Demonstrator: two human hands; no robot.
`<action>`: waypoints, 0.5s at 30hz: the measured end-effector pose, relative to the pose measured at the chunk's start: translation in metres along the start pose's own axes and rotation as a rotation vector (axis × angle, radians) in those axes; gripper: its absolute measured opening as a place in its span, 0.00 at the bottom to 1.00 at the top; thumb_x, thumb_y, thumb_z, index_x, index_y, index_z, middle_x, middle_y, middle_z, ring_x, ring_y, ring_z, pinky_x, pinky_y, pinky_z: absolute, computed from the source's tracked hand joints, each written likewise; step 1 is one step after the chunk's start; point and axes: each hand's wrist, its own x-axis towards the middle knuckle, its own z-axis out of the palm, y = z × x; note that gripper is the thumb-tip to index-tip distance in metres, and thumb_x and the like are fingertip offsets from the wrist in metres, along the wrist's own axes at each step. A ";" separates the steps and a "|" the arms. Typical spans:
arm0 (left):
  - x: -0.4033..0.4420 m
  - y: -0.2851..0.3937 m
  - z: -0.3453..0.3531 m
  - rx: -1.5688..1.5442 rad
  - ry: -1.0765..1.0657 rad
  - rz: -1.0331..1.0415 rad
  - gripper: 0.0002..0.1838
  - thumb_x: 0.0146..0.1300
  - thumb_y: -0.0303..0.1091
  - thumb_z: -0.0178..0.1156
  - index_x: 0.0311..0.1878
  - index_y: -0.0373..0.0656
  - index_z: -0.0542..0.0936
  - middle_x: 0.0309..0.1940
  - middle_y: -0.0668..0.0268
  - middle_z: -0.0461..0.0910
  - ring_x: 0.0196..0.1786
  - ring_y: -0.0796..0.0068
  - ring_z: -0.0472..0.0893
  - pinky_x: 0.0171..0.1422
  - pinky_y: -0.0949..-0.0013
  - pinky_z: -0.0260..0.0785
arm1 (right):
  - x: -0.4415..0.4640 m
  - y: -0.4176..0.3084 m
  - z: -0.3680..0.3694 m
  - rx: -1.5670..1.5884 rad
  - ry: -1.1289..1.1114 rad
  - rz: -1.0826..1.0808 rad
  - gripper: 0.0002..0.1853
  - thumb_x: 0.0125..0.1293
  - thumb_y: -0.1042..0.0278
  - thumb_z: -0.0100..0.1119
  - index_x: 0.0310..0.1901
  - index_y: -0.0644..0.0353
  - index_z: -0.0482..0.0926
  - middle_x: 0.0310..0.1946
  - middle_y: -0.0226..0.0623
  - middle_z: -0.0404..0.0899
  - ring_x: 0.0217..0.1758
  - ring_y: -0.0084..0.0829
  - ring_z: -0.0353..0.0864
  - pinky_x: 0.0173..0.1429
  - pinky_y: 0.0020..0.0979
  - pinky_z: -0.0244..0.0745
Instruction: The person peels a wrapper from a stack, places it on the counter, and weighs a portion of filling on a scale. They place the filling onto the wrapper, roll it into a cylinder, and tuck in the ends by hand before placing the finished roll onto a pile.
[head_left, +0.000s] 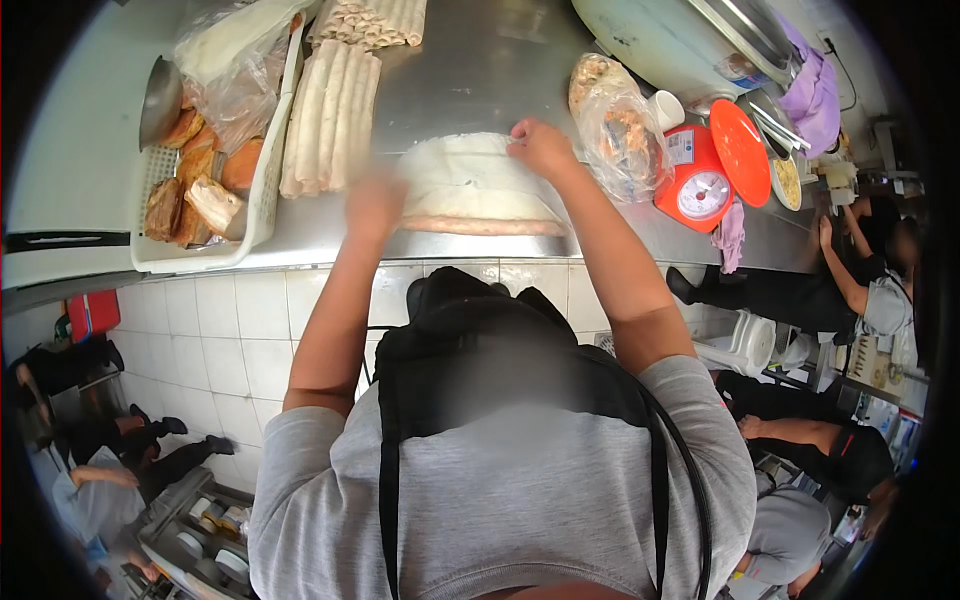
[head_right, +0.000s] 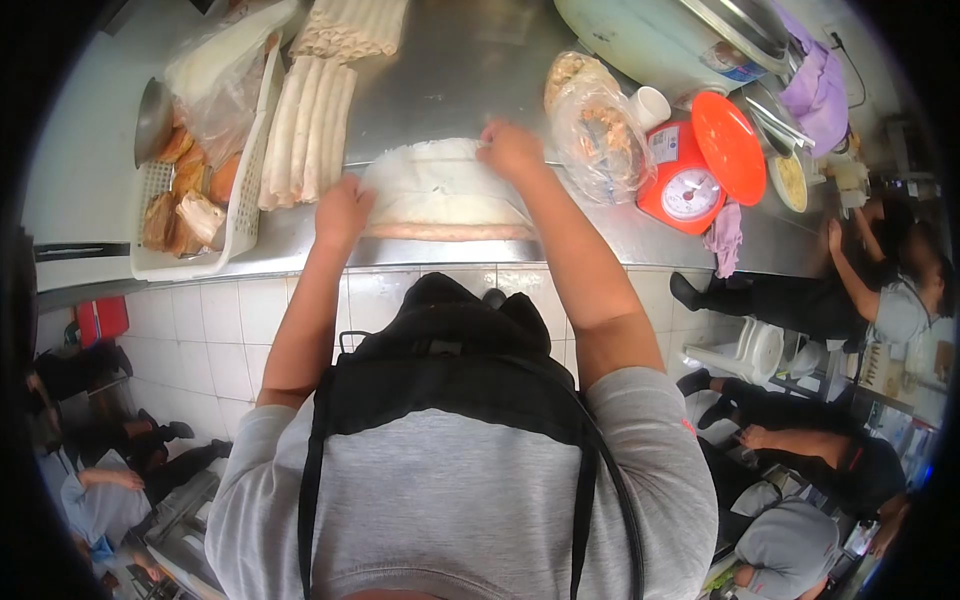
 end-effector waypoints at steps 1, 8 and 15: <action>-0.001 0.002 0.001 -0.009 0.054 0.026 0.14 0.53 0.41 0.57 0.30 0.38 0.70 0.24 0.50 0.74 0.31 0.50 0.75 0.35 0.56 0.64 | 0.000 -0.001 -0.002 0.020 -0.019 0.012 0.12 0.50 0.58 0.57 0.37 0.49 0.77 0.42 0.35 0.77 0.49 0.36 0.74 0.52 0.37 0.66; -0.005 0.006 -0.009 -0.130 -0.042 -0.110 0.16 0.54 0.41 0.57 0.39 0.39 0.72 0.26 0.53 0.77 0.33 0.56 0.78 0.38 0.60 0.67 | -0.006 0.003 0.009 0.144 0.245 -0.097 0.10 0.51 0.61 0.58 0.36 0.51 0.78 0.39 0.36 0.77 0.47 0.37 0.73 0.50 0.38 0.66; -0.007 -0.009 -0.006 -0.135 -0.053 -0.068 0.20 0.54 0.41 0.58 0.46 0.39 0.71 0.32 0.51 0.78 0.36 0.55 0.78 0.42 0.61 0.68 | -0.020 -0.029 0.008 0.071 0.418 -0.311 0.09 0.51 0.63 0.59 0.35 0.53 0.78 0.36 0.37 0.76 0.44 0.39 0.73 0.49 0.41 0.66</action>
